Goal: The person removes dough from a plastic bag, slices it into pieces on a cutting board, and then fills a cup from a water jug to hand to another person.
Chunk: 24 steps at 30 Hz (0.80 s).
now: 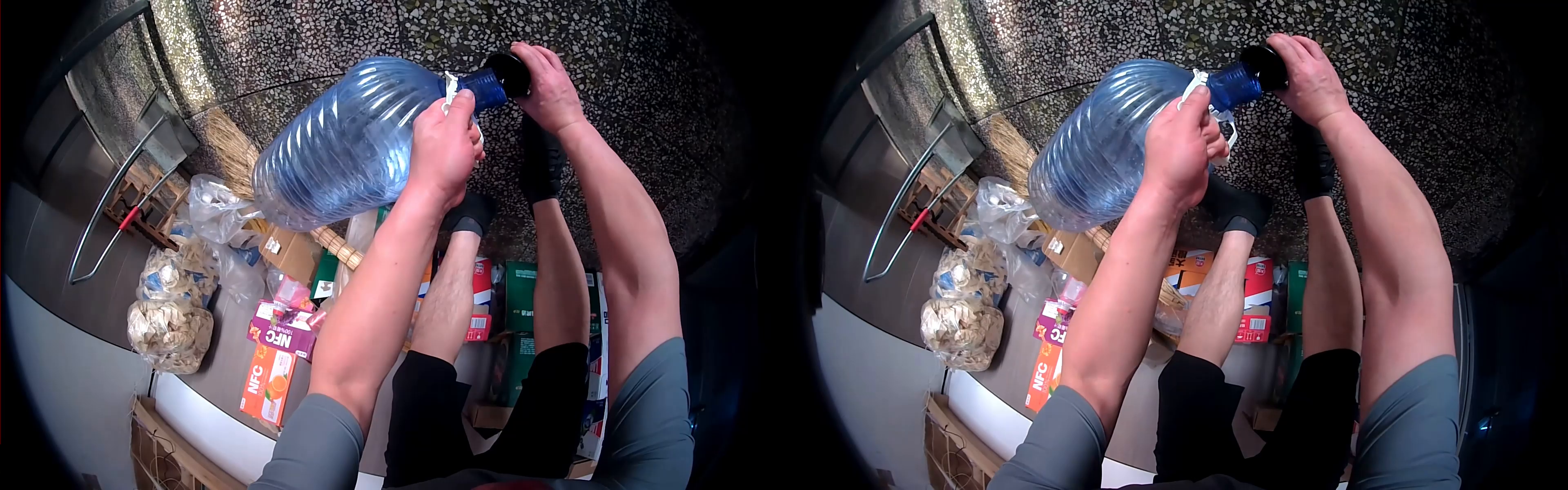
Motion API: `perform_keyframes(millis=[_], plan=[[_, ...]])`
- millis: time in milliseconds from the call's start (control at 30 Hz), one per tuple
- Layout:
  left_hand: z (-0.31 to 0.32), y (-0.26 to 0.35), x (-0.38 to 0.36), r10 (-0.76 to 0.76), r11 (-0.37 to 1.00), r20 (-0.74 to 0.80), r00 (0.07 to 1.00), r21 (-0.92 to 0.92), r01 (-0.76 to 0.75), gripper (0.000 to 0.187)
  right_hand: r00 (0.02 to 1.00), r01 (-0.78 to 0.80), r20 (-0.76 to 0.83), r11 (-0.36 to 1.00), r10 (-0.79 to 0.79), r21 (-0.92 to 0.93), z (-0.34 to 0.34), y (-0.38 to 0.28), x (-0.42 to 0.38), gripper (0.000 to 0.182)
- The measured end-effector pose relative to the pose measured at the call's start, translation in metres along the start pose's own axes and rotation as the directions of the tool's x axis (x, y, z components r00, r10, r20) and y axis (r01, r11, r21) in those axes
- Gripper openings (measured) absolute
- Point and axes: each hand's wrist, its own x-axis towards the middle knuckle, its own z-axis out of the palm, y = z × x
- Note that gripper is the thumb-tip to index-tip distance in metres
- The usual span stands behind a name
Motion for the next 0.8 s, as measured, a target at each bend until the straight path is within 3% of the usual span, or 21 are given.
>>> perform_keyframes(millis=[500, 800], plan=[[-0.007, 0.012, -0.026, -0.004, 1.000, -0.032, 0.999, -0.025, 0.003, 0.029, 0.999, 0.012, -0.036, 0.985, -0.006, 0.174, -0.007, -0.023, -0.005, 0.077], [-0.011, 0.007, -0.022, 0.018, 1.000, -0.022, 1.000, -0.022, -0.018, 0.026, 0.999, 0.034, -0.038, 0.992, -0.029, 0.119, -0.010, -0.021, -0.002, 0.079]])
